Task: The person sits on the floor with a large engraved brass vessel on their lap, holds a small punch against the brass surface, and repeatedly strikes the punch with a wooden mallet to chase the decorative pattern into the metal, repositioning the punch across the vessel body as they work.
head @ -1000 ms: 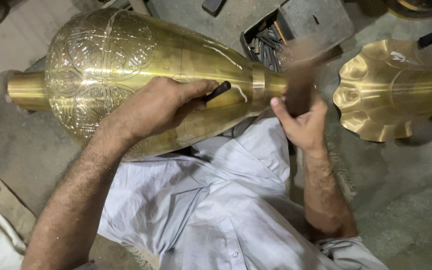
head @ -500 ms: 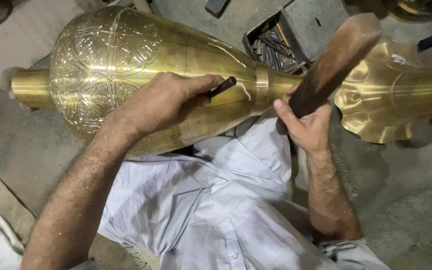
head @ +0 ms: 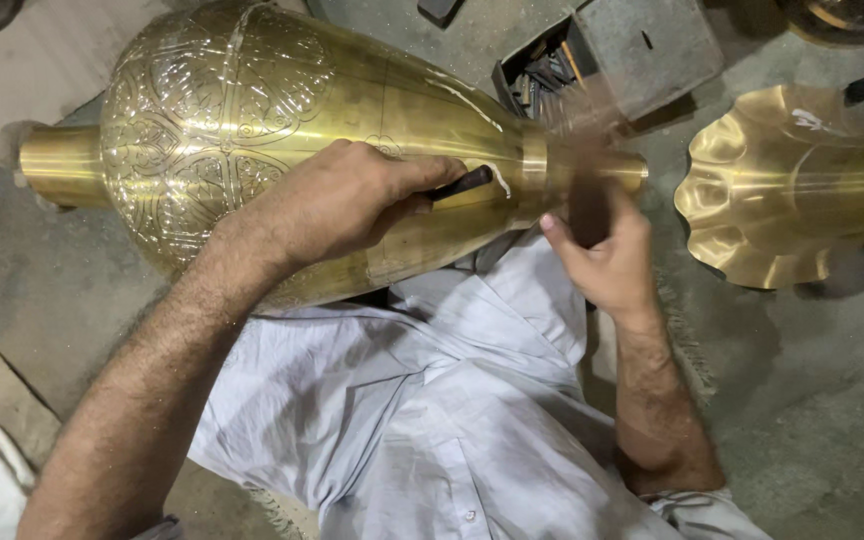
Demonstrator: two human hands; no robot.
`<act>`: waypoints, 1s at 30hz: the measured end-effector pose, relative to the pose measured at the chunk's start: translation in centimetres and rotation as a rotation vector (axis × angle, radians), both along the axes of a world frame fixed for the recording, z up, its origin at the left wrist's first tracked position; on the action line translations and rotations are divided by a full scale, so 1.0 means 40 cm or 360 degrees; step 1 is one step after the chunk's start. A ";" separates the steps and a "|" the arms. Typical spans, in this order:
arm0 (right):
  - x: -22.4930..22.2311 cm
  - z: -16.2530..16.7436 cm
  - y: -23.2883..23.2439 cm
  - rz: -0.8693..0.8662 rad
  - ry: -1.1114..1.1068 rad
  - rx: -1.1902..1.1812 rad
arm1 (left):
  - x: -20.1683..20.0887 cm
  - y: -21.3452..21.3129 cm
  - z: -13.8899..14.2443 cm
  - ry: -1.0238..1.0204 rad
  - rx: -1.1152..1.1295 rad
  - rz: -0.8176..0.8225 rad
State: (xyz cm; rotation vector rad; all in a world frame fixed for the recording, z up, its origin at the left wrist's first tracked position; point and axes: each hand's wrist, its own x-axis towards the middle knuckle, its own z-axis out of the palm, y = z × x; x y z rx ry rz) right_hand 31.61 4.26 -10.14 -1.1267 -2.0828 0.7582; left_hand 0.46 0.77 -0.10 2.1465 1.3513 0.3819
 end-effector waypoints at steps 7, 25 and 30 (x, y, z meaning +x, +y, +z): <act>-0.003 -0.027 -0.018 -0.0008 0.0293 -0.0308 | -0.002 -0.001 0.006 0.0069 -0.0112 0.0032; -0.023 -0.027 -0.049 -0.0170 0.0833 -0.0746 | -0.029 -0.002 0.012 0.0023 -0.0054 -0.0033; -0.020 -0.023 -0.036 -0.0119 0.0566 -0.0460 | -0.015 0.007 0.005 0.0134 -0.0095 -0.0051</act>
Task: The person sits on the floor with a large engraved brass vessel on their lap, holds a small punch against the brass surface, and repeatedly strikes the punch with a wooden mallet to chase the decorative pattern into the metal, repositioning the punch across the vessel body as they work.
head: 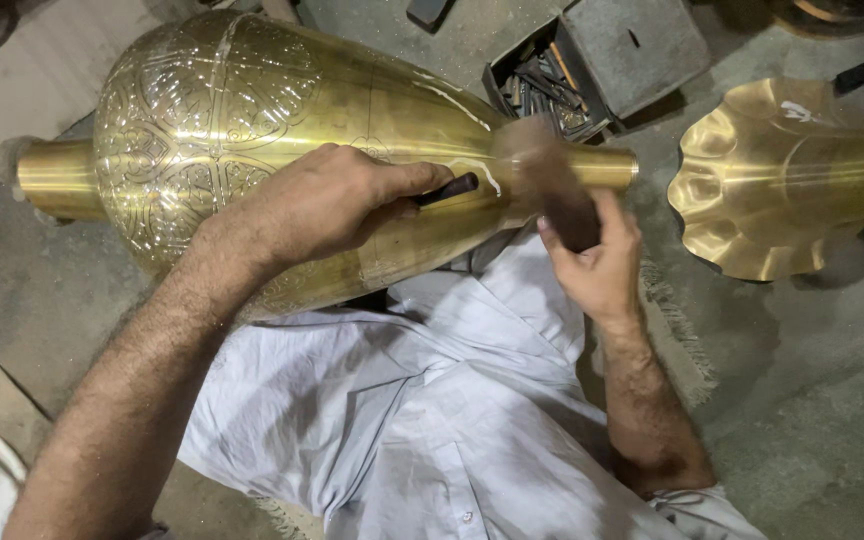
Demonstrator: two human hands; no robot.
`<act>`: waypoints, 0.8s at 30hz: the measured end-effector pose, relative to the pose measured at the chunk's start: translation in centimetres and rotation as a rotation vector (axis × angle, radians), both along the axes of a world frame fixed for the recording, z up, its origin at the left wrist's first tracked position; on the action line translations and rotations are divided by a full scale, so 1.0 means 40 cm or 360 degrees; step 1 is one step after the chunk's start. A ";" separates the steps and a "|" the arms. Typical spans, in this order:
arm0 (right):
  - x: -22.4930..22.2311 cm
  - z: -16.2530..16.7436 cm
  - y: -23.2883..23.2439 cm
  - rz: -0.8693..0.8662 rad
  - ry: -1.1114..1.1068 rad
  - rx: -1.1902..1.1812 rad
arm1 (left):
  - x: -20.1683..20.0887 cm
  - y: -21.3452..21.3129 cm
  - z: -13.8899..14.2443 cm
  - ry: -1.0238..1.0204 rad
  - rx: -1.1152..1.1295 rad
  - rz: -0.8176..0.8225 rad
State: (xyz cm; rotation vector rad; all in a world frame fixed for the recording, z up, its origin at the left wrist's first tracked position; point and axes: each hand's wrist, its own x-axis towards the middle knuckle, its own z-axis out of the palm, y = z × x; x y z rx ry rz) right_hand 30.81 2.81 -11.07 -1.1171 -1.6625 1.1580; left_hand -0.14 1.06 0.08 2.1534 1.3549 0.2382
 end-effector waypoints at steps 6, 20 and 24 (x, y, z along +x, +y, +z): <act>-0.001 -0.014 -0.003 0.0022 -0.0298 0.0112 | 0.011 -0.002 -0.001 0.0075 -0.0078 0.0020; -0.012 -0.002 -0.013 0.0006 -0.0577 0.0342 | 0.001 0.003 -0.017 0.0030 -0.0030 -0.0066; -0.016 -0.013 -0.022 0.0046 -0.0194 0.0170 | 0.003 -0.003 -0.005 0.0034 -0.0048 -0.0030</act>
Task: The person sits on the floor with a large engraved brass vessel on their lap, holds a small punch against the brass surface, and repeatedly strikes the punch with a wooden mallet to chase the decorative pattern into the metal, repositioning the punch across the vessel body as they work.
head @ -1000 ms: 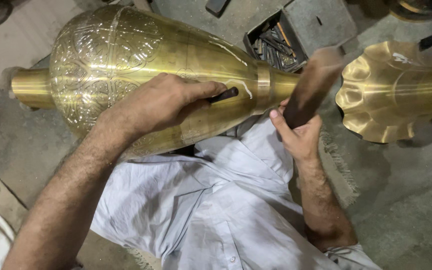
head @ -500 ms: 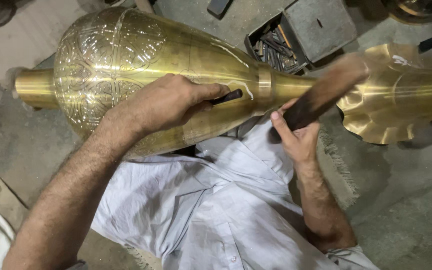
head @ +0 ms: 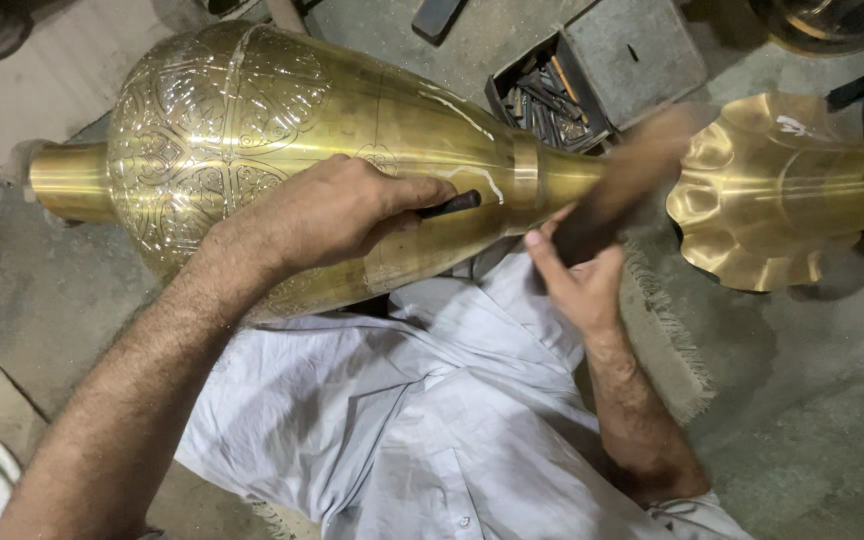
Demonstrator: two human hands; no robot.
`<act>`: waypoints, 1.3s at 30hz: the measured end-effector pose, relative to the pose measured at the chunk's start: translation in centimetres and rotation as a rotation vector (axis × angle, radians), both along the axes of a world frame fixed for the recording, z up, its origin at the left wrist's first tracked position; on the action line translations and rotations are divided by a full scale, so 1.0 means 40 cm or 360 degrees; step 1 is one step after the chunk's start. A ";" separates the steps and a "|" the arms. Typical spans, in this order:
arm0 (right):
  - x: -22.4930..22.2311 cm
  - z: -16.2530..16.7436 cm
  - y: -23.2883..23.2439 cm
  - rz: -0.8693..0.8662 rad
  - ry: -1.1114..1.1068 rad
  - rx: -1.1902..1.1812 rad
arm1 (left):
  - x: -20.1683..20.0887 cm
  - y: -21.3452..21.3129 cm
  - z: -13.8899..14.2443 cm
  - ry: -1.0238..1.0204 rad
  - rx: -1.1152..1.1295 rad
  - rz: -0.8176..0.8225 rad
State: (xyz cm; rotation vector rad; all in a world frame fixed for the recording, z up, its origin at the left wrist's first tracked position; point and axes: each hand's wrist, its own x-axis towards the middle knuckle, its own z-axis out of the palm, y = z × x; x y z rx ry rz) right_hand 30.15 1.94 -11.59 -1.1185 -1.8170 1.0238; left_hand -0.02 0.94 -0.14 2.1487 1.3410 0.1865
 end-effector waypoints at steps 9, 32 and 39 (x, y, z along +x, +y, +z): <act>-0.013 -0.005 -0.003 -0.0085 -0.0019 -0.0131 | -0.010 -0.014 0.004 0.0007 0.0062 -0.0003; -0.007 -0.003 0.000 -0.0022 0.0174 -0.0026 | -0.010 -0.040 -0.003 0.0135 -0.0059 0.0117; -0.013 0.003 -0.001 -0.0070 0.0106 -0.0080 | -0.018 -0.051 -0.004 -0.0031 0.0201 0.0041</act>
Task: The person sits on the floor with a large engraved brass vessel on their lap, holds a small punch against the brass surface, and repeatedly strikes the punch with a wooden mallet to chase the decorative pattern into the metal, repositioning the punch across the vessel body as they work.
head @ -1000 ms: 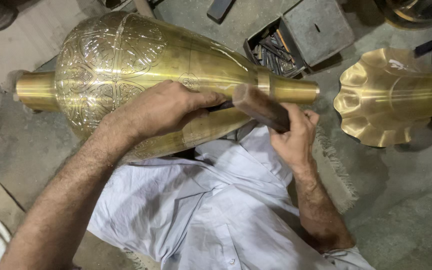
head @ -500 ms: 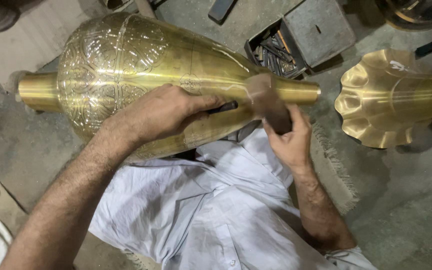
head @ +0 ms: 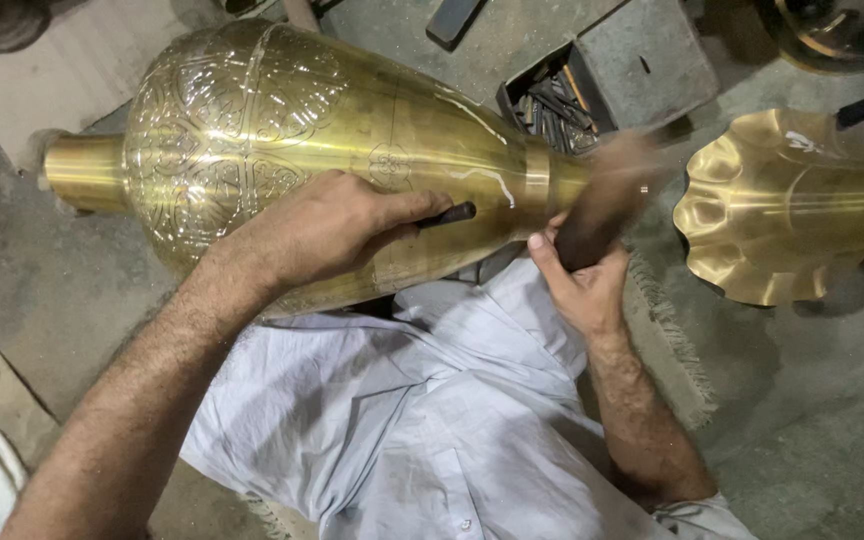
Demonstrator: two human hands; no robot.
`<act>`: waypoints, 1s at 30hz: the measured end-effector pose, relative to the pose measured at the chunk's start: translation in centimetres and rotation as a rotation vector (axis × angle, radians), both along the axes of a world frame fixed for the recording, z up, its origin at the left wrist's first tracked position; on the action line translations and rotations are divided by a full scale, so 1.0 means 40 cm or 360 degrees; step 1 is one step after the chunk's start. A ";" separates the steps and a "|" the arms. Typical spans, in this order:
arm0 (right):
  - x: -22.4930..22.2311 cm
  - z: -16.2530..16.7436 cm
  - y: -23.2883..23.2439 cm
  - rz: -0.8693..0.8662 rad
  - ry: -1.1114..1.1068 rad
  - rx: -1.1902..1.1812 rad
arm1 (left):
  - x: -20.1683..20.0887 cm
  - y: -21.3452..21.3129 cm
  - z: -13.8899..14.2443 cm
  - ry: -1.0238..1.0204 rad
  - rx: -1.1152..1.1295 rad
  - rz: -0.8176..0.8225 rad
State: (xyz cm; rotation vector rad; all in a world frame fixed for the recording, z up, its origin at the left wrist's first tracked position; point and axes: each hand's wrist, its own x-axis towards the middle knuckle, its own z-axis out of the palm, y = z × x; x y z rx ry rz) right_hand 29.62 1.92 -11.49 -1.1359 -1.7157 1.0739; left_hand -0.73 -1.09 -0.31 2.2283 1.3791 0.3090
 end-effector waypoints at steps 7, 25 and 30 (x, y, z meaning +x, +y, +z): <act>0.016 -0.007 0.020 0.0002 0.0366 -0.0293 | 0.004 -0.010 0.009 0.0042 -0.0067 0.0048; 0.008 0.023 0.029 0.0043 -0.0742 0.0999 | -0.003 -0.039 0.002 0.0035 -0.0034 0.0108; -0.007 0.053 0.036 0.0161 -0.0342 0.0455 | -0.002 -0.049 0.004 0.0055 -0.0049 0.0131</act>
